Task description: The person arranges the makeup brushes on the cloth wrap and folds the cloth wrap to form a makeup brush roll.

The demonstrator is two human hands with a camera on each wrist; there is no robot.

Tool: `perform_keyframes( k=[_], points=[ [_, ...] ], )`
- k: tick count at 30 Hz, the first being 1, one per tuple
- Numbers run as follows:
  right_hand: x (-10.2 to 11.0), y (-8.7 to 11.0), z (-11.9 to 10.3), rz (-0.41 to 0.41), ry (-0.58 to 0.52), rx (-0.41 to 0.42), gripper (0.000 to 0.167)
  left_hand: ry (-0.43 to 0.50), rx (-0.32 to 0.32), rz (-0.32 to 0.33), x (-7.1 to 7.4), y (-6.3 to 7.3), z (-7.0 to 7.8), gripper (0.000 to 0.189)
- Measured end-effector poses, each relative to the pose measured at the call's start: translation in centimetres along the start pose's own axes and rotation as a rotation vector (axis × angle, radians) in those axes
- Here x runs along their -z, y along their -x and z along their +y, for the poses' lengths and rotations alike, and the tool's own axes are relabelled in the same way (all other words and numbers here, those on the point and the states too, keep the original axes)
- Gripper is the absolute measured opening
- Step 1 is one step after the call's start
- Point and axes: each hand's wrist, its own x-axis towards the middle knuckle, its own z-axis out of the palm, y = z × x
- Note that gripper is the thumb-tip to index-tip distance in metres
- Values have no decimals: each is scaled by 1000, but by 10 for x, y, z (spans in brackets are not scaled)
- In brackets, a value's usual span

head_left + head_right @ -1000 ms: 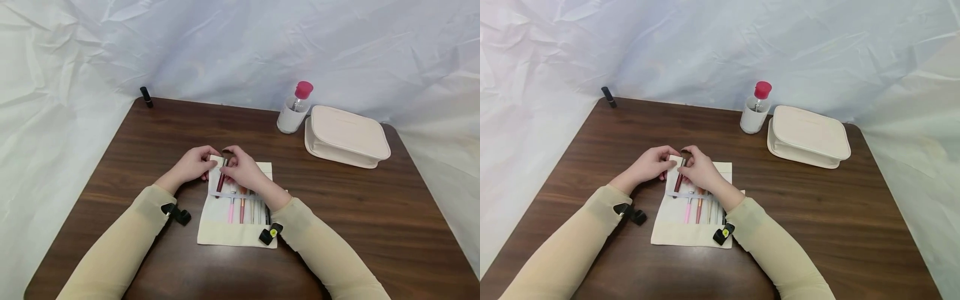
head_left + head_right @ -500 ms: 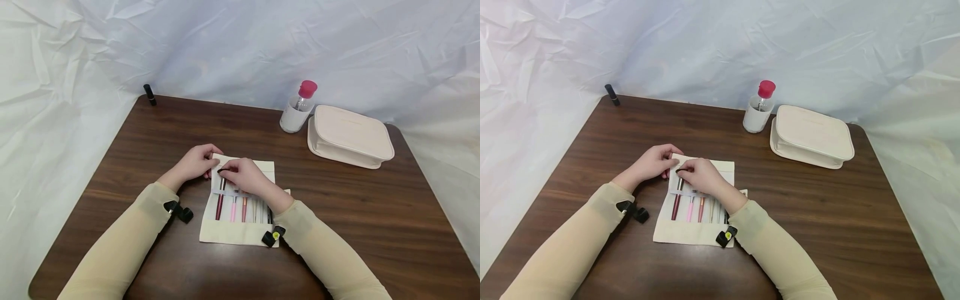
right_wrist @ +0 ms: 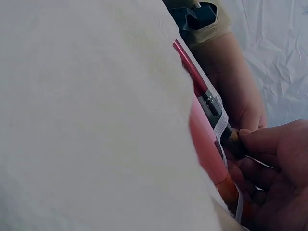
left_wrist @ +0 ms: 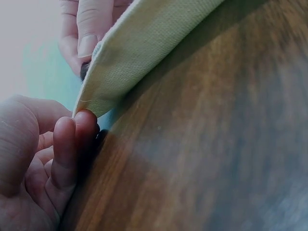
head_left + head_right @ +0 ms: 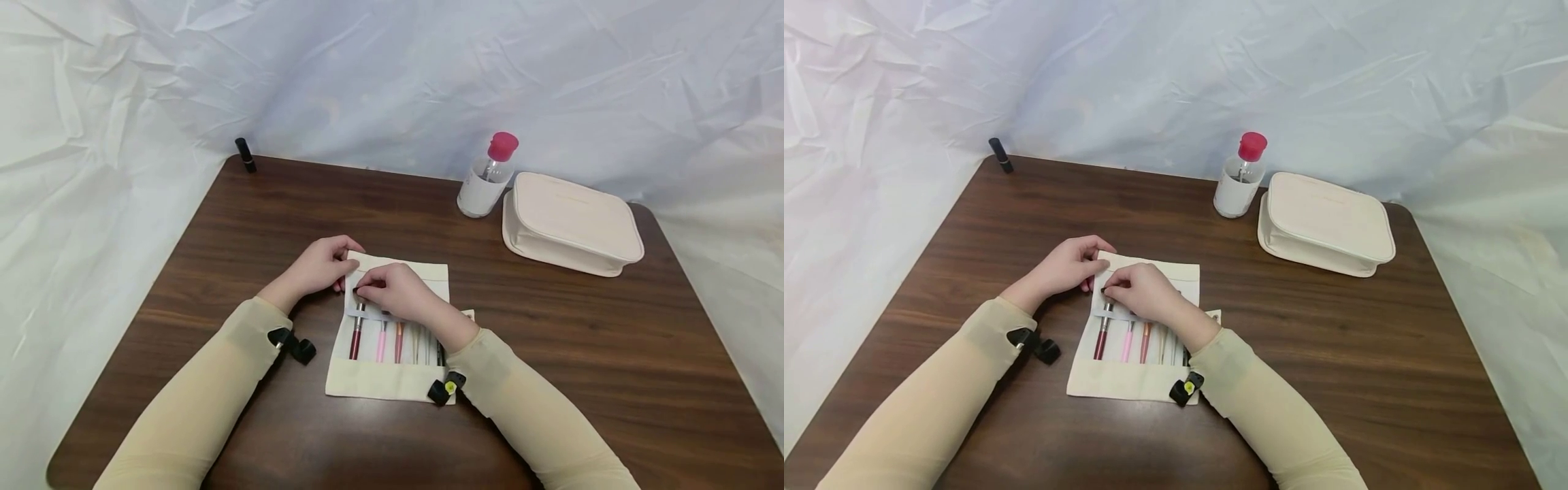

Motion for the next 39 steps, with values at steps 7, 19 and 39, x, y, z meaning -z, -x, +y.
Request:
perform_keyframes(
  k=[7,19,39],
  points=[
    [16,15,-1,107,64,24,18,5,0,-6,-2,1,1,20],
    [74,97,43,287,110,-161,27,3,-4,-40,-6,-4,6,20],
    [30,102,47,161,143,-185,10,-29,38,2,25,20,-19,23]
  ],
)
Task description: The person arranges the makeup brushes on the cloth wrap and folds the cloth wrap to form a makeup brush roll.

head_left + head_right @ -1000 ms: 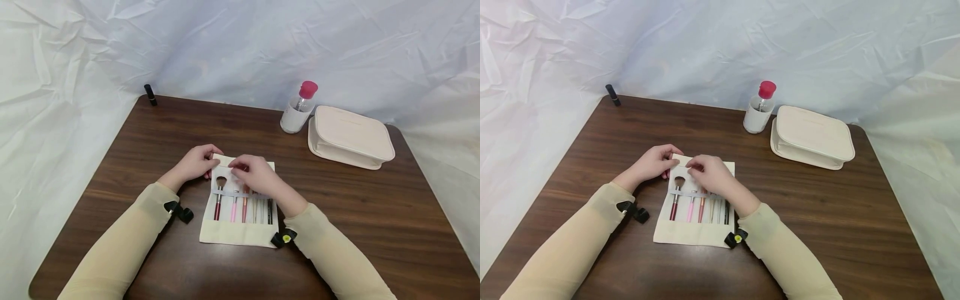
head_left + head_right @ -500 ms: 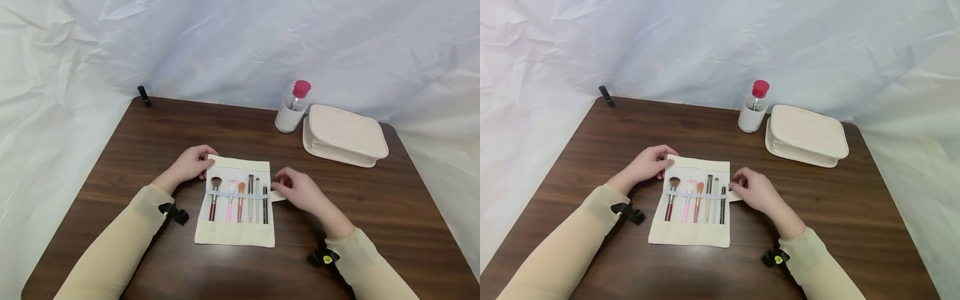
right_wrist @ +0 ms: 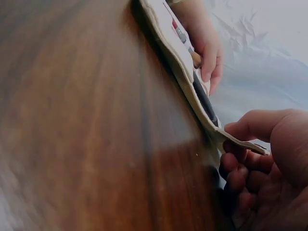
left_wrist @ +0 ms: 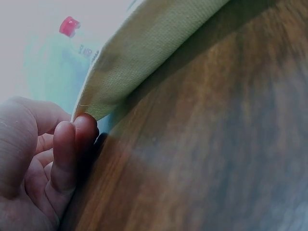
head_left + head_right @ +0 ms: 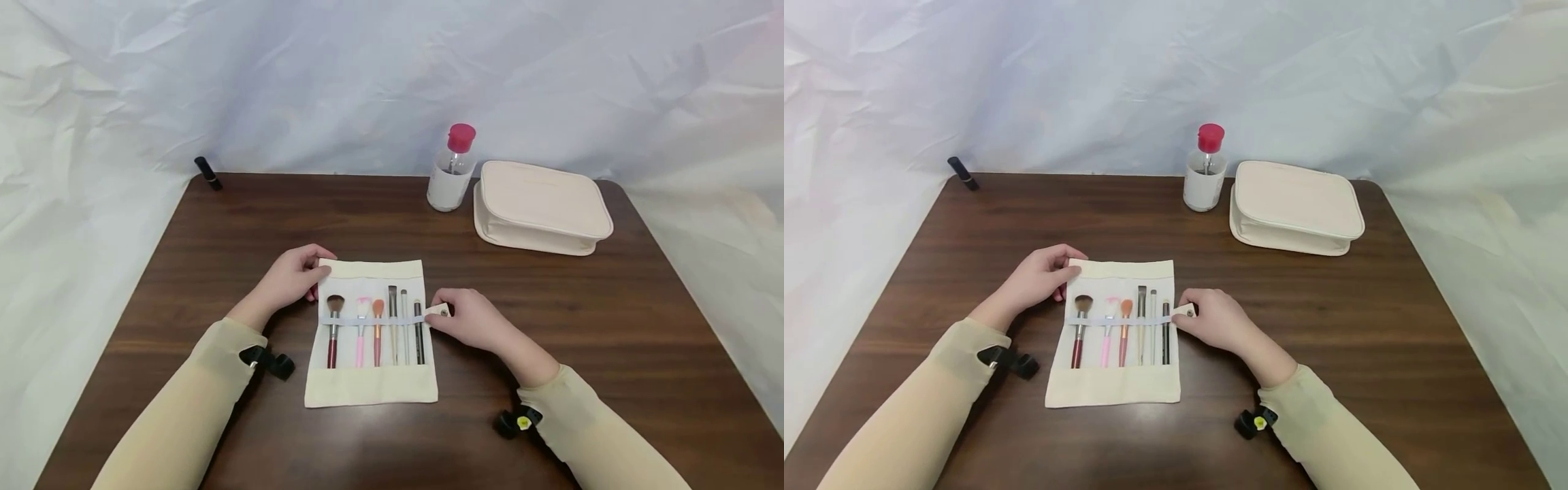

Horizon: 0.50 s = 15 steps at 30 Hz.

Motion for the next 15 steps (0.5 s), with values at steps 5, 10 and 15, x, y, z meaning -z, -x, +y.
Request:
perform_keyframes(
  k=[5,10,15],
  points=[
    [2,-4,3,-8,-96,-4,8,18,12,-7,4,1,-3,17],
    [4,-10,9,-18,-267,-4,10,30,21,-10,8,2,-6,11],
    [3,-17,13,-16,-429,-31,17,61,17,-74,13,4,-9,12]
  ],
)
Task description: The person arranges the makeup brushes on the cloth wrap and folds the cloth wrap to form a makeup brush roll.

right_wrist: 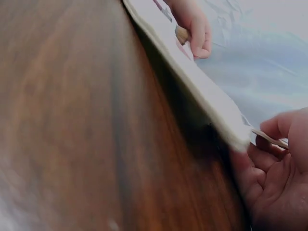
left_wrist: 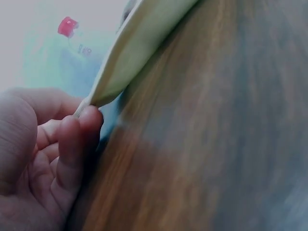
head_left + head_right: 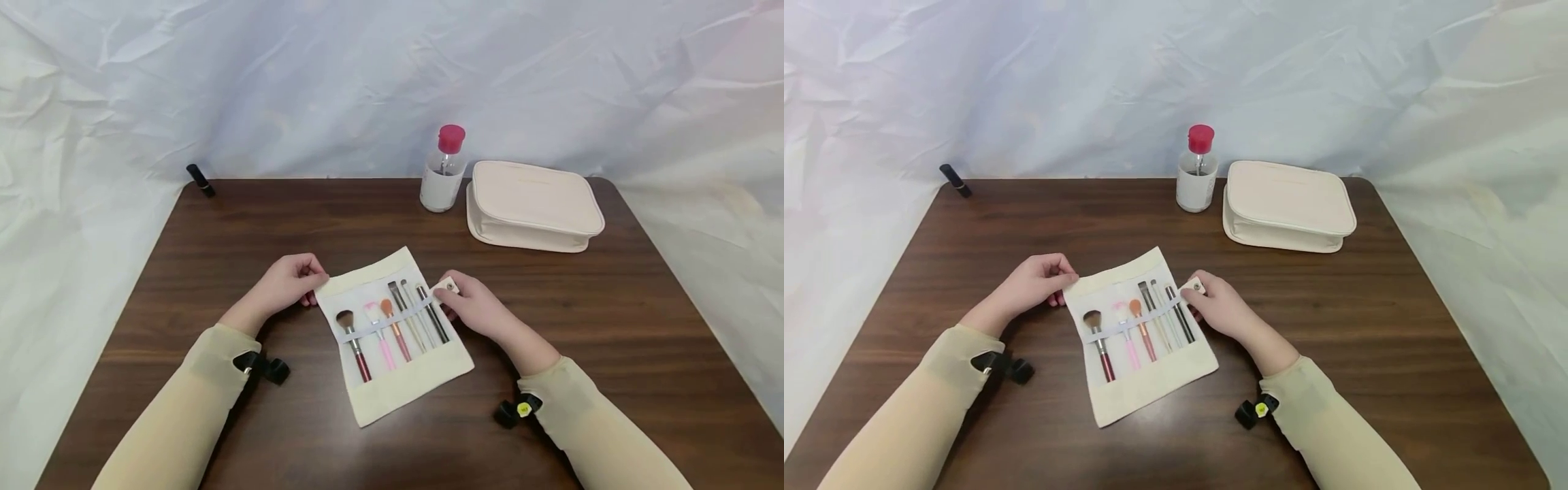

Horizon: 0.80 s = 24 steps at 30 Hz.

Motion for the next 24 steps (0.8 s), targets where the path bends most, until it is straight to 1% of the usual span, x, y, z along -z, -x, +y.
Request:
perform_keyframes(
  k=[5,8,10,13,15,17,20,24],
  points=[
    [-4,-6,1,-18,-48,-21,19,-3,-18,-65,6,6,-1,15],
    [-7,-6,0,-56,-20,2,27,2,-17,-64,7,8,-3,16],
    [-9,-4,-2,-80,56,26,34,10,-18,-50,7,11,-4,16],
    [-12,4,-6,-102,199,57,39,23,-22,-29,4,13,-7,15],
    [-12,11,-8,-108,283,62,37,31,-26,-24,2,14,-7,14],
    [-10,18,-9,-129,326,57,30,30,-30,-23,2,14,-8,14],
    [-4,30,-10,-209,343,38,21,14,-35,-22,3,12,-7,13],
    [1,43,-13,-354,319,-3,25,-5,-41,-10,7,10,-6,13]
  ],
)
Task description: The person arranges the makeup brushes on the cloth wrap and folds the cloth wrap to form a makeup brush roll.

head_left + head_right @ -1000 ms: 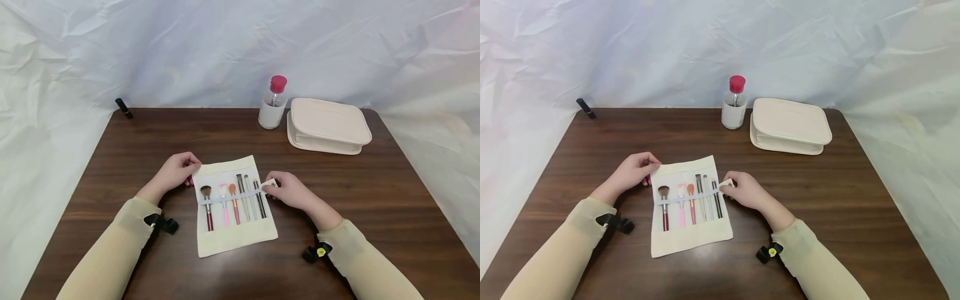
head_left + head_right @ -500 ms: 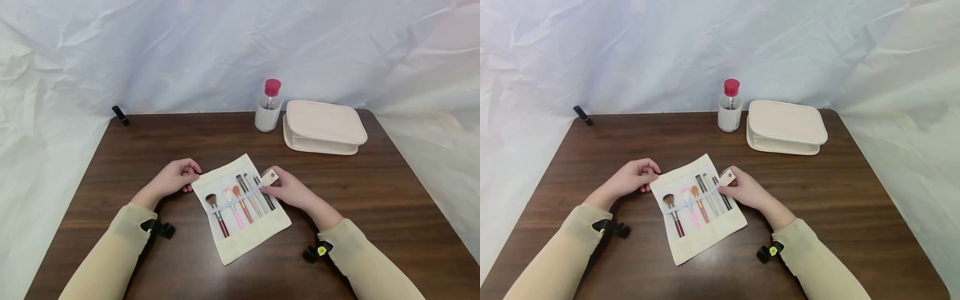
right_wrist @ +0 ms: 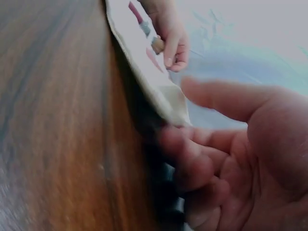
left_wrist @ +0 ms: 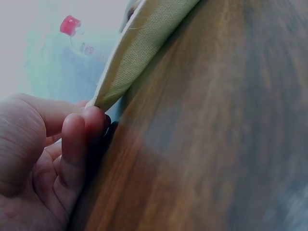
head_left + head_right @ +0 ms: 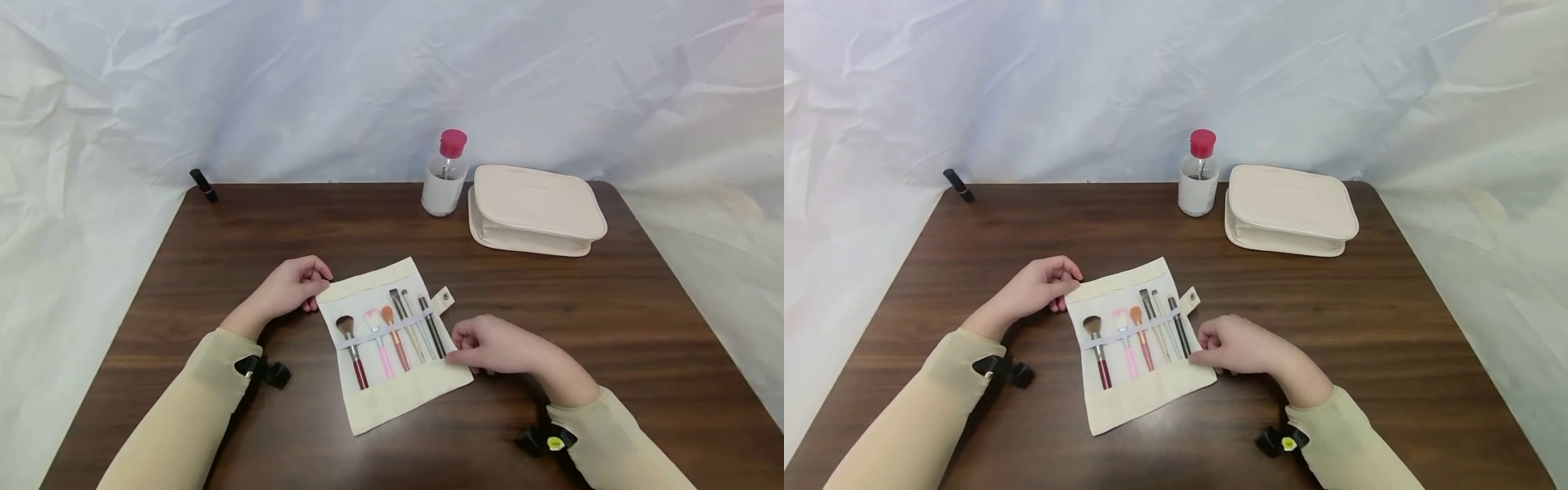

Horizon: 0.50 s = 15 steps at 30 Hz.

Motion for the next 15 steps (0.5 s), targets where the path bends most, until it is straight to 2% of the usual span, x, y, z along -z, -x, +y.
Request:
perform_keyframes(
  k=[3,6,11,15],
  points=[
    [-2,3,-2,-70,-38,4,26,-6,3,6,3,1,1,13],
    [-5,-1,-2,-88,-90,19,23,-8,16,11,6,5,0,13],
    [0,-11,3,3,-240,0,16,-6,39,11,12,16,-4,16],
    [4,-20,6,96,-314,-63,19,13,54,-58,17,26,-5,16]
  ],
)
